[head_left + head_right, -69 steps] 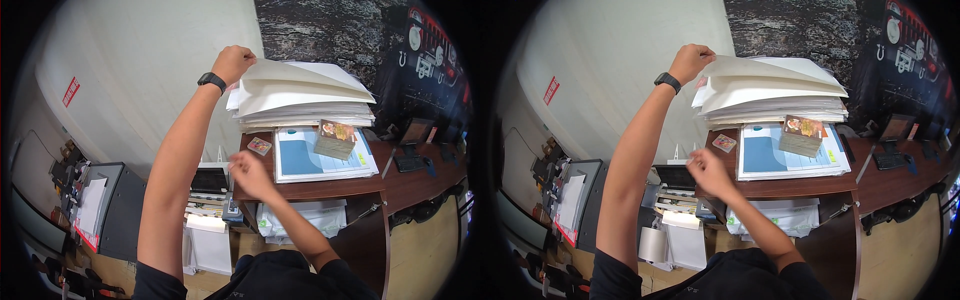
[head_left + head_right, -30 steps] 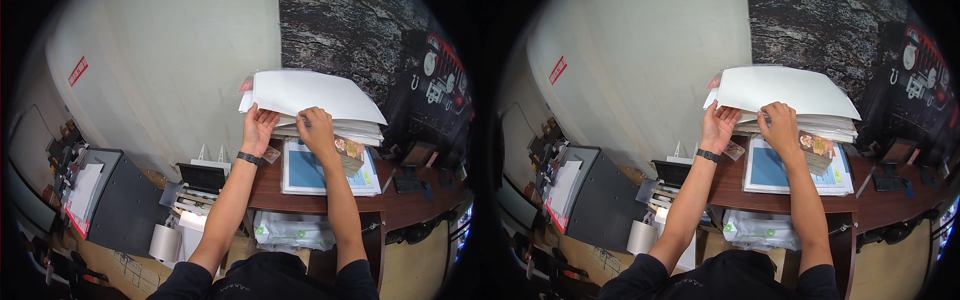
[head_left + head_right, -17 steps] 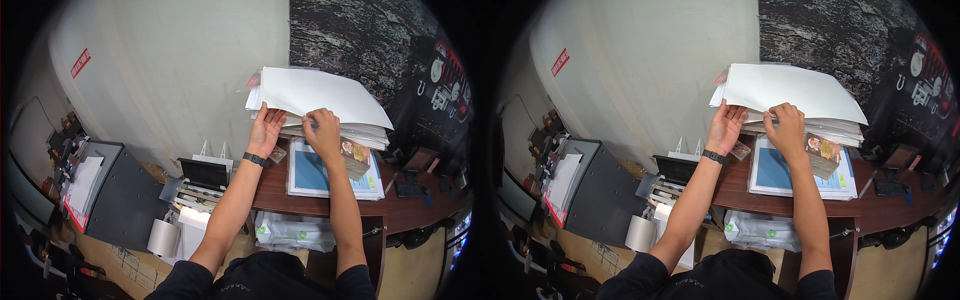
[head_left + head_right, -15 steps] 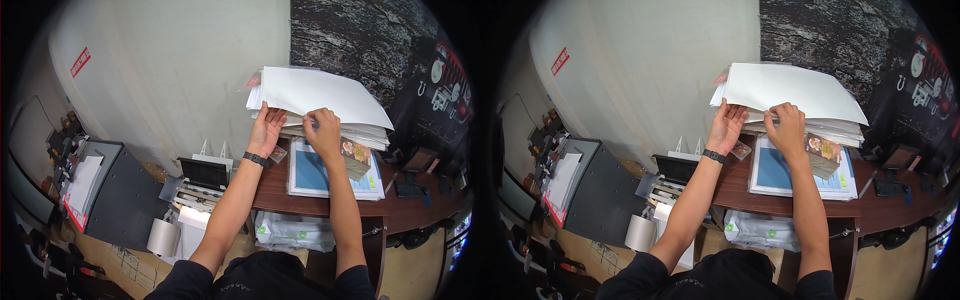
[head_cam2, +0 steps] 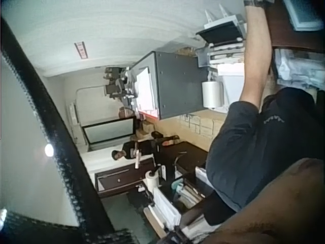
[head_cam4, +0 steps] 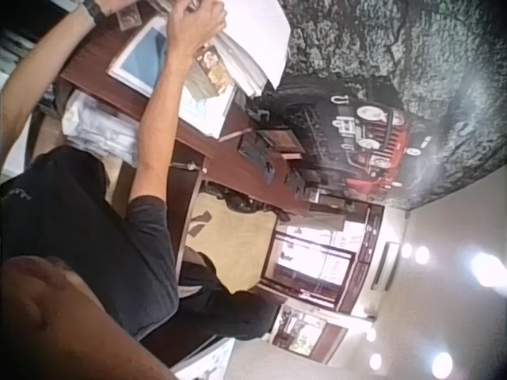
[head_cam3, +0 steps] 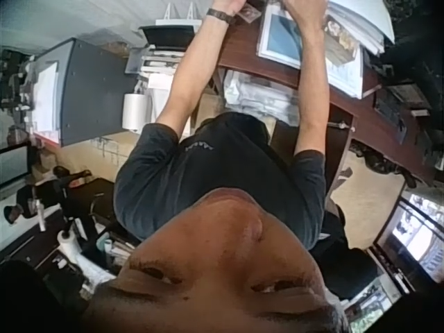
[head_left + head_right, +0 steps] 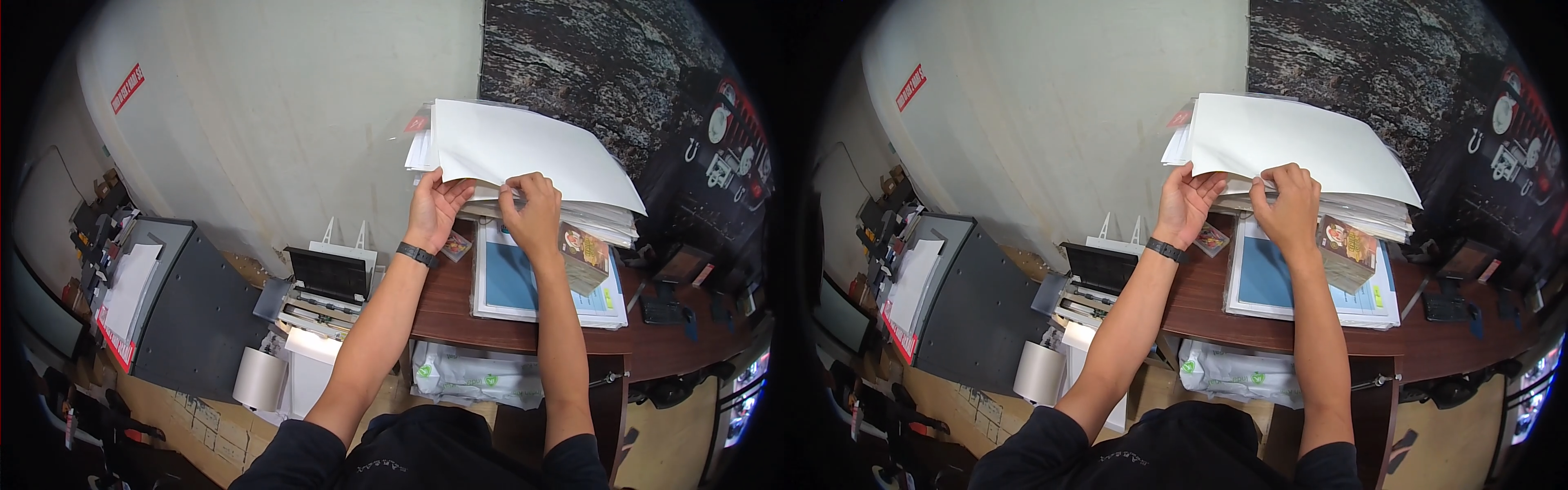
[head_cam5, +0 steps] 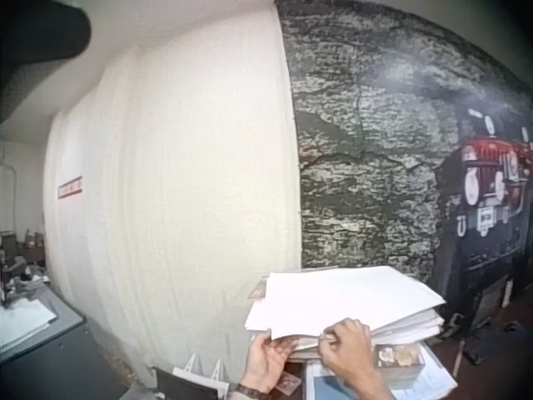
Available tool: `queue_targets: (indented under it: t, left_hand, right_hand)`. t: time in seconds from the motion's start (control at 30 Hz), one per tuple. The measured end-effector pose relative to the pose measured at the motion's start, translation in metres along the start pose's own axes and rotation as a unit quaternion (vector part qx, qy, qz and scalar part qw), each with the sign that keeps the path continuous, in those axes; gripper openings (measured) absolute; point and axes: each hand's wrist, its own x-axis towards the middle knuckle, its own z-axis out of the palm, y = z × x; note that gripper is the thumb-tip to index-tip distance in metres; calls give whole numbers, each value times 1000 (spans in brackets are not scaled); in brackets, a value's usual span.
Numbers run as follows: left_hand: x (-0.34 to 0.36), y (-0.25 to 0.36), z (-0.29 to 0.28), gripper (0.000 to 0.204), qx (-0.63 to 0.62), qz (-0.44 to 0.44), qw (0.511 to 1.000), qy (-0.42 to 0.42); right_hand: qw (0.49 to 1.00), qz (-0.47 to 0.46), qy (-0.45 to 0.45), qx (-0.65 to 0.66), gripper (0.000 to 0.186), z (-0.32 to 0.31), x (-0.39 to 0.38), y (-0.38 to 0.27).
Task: The recorder selects paper from a stack and loads it into a printing/cutting machine, then adjusts settings on the machine's control panel.
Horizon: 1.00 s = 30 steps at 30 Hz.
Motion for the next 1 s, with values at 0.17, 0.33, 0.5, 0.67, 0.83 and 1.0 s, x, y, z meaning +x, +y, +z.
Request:
queue_targets:
  t: [0.17, 0.33, 0.5, 0.67, 0.83, 1.0]
  left_hand:
    - [-1, 1, 1, 39, 1, 4, 1000, -23]
    - [-1, -1, -1, 43, 12, 12, 999, -36]
    - [-1, -1, -2, 42, 10, 11, 999, -28]
    - [-4, -2, 0, 42, 13, 15, 999, -29]
    - [-6, -1, 2, 43, 18, 19, 999, -34]
    - [-9, 1, 4, 48, 46, 33, 997, -46]
  right_hand:
    - [1000, -2, 5, -4, 16, 0, 0, 1]
    - [1000, 7, 1, -3, 16, 1, 0, 1]
    - [1000, 5, -2, -6, 16, 1, 0, 0]
    - [1000, 7, -4, -8, 16, 1, -1, 0]
    - [1000, 11, -2, -6, 15, 1, -1, 1]
    - [1000, 8, -2, -4, 16, 0, -1, 2]
